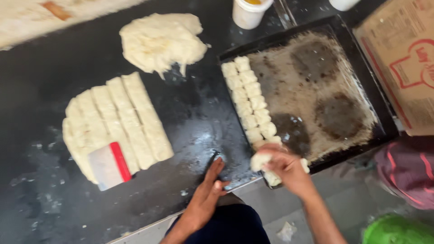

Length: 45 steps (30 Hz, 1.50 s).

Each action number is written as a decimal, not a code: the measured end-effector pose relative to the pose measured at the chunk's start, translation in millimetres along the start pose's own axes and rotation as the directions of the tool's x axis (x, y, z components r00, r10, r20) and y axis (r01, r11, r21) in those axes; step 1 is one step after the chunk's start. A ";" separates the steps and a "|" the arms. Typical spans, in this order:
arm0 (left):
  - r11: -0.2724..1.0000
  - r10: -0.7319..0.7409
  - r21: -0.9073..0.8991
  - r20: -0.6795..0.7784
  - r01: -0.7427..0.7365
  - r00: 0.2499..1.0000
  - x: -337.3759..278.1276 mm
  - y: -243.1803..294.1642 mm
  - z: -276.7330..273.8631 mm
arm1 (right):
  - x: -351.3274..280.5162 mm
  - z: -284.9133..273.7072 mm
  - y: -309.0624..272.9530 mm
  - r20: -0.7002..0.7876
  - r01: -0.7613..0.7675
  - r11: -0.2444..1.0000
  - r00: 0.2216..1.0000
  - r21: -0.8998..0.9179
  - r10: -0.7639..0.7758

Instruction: The person cuts a large sheet of dough into strips using a red-handled scraper and then shapes small pieces of dough into balls by hand. The shaped dough balls are placed in rows on a black baking tray. The person occasionally picks up a strip of dough to roll it into a long rope before cutting it into smaller pieces.

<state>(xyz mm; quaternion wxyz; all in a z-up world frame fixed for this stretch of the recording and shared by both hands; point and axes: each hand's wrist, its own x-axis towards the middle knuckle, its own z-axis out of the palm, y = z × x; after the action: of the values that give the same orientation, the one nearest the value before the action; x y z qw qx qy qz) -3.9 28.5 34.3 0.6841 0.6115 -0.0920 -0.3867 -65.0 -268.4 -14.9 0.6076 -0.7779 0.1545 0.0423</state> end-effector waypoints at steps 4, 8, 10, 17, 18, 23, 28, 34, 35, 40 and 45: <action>0.999 -0.044 -0.017 -0.022 0.044 0.999 9.6 -12.2 4.7 | 30.2 -98.3 20.8 -0.062 -0.144 0.977 0.989 -0.156 0.136; 0.991 -0.091 -0.108 -0.085 0.081 0.992 8.7 -18.6 4.2 | 34.2 -113.2 35.9 0.123 -0.104 0.913 0.979 -0.394 0.164; 0.990 -0.113 -0.104 -0.140 0.099 0.984 2.4 -21.8 -3.9 | 36.5 -112.6 34.9 0.145 -0.054 0.904 0.981 -0.425 0.126; 0.972 -0.014 -0.224 -0.347 -0.068 0.938 -36.0 -35.1 -46.1 | 89.4 -52.4 -51.4 -0.041 0.148 0.889 0.982 -0.434 -0.184; 0.970 -0.001 -0.227 -0.372 -0.090 0.928 -43.6 -36.3 -53.7 | 110.9 -25.2 -65.8 0.040 0.225 0.899 0.973 -0.377 -0.226; 0.964 -0.004 -0.231 -0.503 -0.130 0.865 -103.5 -58.6 -97.3 | 243.0 165.5 -107.1 0.340 0.404 0.910 0.872 -0.090 -0.353; 0.937 -0.037 -0.275 -0.693 -0.217 0.720 -174.7 -125.6 -146.8 | 365.9 292.8 -126.2 0.459 0.736 0.584 0.673 -0.342 -0.580; 0.865 -0.159 -0.401 -0.789 -0.301 0.594 -222.0 -153.1 -164.1 | 399.6 306.0 -140.8 0.584 0.899 0.343 0.439 -0.273 -0.683; 0.867 -0.154 -0.398 -0.786 -0.299 0.598 -220.7 -143.9 -163.4 | 388.1 303.4 -151.3 0.583 0.808 0.448 0.588 -0.383 -0.561; 0.812 -0.029 -0.440 -0.686 -0.382 0.727 -163.3 -88.9 -141.9 | 234.7 269.0 -209.9 0.432 0.612 0.600 0.790 -0.516 -0.435; 0.287 0.221 -0.826 -0.436 -0.486 0.872 -64.8 -62.0 -119.9 | 10.2 273.8 -195.5 0.458 0.580 0.646 0.807 -0.496 -0.372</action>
<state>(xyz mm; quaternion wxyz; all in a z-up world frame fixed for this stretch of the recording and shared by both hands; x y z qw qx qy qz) -2.2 164.8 -27.7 0.9785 0.1320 0.0870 -0.1323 35.0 33.9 94.1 0.3256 -0.9268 -0.1801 0.0503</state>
